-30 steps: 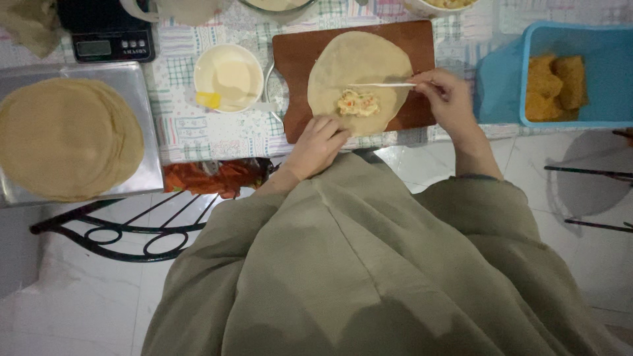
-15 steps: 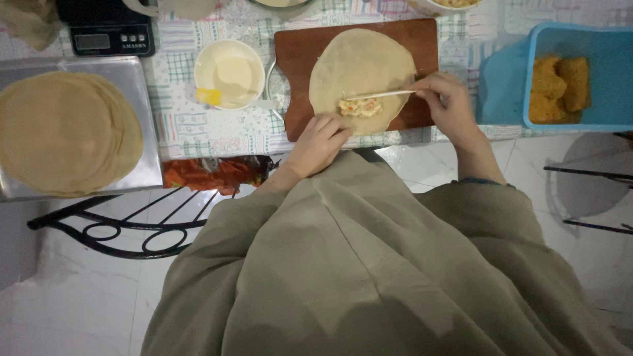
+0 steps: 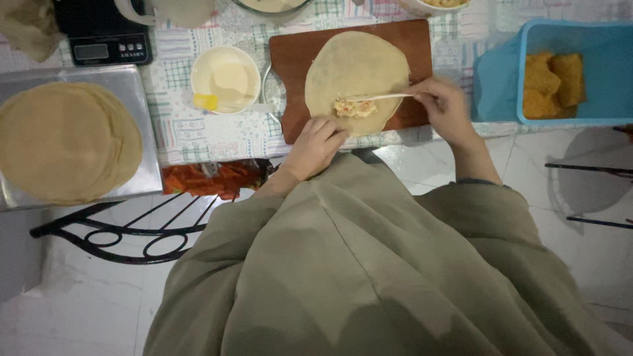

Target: The person assembles wraps by placing a filling onto a flatbread, folding it into a rectangular packet, and sealing the edges with a liquid. The person repeats this process for multiple wraps.

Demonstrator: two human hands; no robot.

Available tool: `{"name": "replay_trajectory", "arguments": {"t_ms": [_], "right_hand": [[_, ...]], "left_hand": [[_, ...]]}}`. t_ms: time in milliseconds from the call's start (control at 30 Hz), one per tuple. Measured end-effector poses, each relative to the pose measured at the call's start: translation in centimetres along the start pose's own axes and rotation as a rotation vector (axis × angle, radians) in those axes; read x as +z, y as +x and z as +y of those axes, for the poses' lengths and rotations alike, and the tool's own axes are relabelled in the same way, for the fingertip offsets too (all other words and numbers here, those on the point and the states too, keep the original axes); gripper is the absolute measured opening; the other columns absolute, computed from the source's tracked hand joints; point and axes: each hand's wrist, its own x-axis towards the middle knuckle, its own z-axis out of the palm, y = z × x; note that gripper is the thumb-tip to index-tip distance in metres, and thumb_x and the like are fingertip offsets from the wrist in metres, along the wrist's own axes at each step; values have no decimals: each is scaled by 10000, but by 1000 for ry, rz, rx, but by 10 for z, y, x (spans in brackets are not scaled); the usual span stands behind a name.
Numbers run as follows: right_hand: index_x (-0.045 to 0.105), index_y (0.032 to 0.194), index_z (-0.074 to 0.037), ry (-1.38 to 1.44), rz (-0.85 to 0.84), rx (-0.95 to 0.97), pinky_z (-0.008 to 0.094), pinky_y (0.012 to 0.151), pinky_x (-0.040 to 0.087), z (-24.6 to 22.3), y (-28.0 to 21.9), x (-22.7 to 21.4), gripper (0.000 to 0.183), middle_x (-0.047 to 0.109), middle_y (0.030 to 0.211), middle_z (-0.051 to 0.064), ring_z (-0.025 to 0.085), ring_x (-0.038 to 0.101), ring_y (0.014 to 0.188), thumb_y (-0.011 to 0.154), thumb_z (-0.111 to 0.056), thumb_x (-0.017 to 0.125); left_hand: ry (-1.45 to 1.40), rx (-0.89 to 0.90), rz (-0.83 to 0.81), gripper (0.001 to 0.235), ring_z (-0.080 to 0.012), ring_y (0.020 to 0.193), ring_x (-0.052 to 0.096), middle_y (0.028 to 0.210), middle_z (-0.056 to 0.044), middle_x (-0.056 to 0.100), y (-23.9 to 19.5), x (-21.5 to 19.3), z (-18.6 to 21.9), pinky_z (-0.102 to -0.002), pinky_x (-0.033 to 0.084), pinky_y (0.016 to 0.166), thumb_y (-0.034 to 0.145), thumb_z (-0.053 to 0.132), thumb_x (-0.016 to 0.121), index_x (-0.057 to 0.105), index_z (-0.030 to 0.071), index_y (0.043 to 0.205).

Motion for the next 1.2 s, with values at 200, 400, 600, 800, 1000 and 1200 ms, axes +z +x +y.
{"name": "replay_trajectory", "arguments": {"t_ms": [200,400,600,800,1000,1200], "right_hand": [[746,1121,-38,55,46,109,335,871,470,10,-27,-15,149,687,1049,95,210,603,975,1020,33,663],[747,1081,-45,-50,-17,24,360,891,478,10,-27,-9,148,705,1016,100,246,623,983,996,40,661],[737,1055,-31,-116,21,-47,382,859,487,-9,-7,14,145,706,1017,123,282,630,979,972,68,672],[729,1062,-20,-62,18,-19,370,803,486,-38,7,7,156,697,983,125,284,634,922,967,87,666],[733,1060,-16,-198,59,-137,397,836,497,-34,20,9,176,715,1008,138,306,660,959,936,101,687],[734,1074,-34,-121,35,-105,386,879,522,-18,15,9,173,718,1030,133,301,678,994,948,80,702]], "left_hand": [[-11,-3,21,268,-323,1179,551,1173,-112,613,1,-3,3,-451,446,1030,899,54,670,696,19,1163],[-13,-18,-2,263,-313,1156,557,1131,-106,609,3,-3,3,-450,450,1025,885,48,679,705,19,1145],[-23,0,16,261,-305,1167,560,1156,-103,616,1,-4,4,-445,452,1022,899,53,672,699,13,1155],[2,-1,10,262,-313,1159,555,1135,-106,610,0,-5,4,-446,455,1024,905,70,668,700,18,1160],[-5,2,2,263,-309,1147,550,1112,-102,602,0,-3,4,-445,450,1017,907,68,667,702,21,1164],[22,24,6,268,-320,1171,540,1133,-107,597,-1,-3,2,-449,444,1043,891,74,674,692,27,1154]]}}
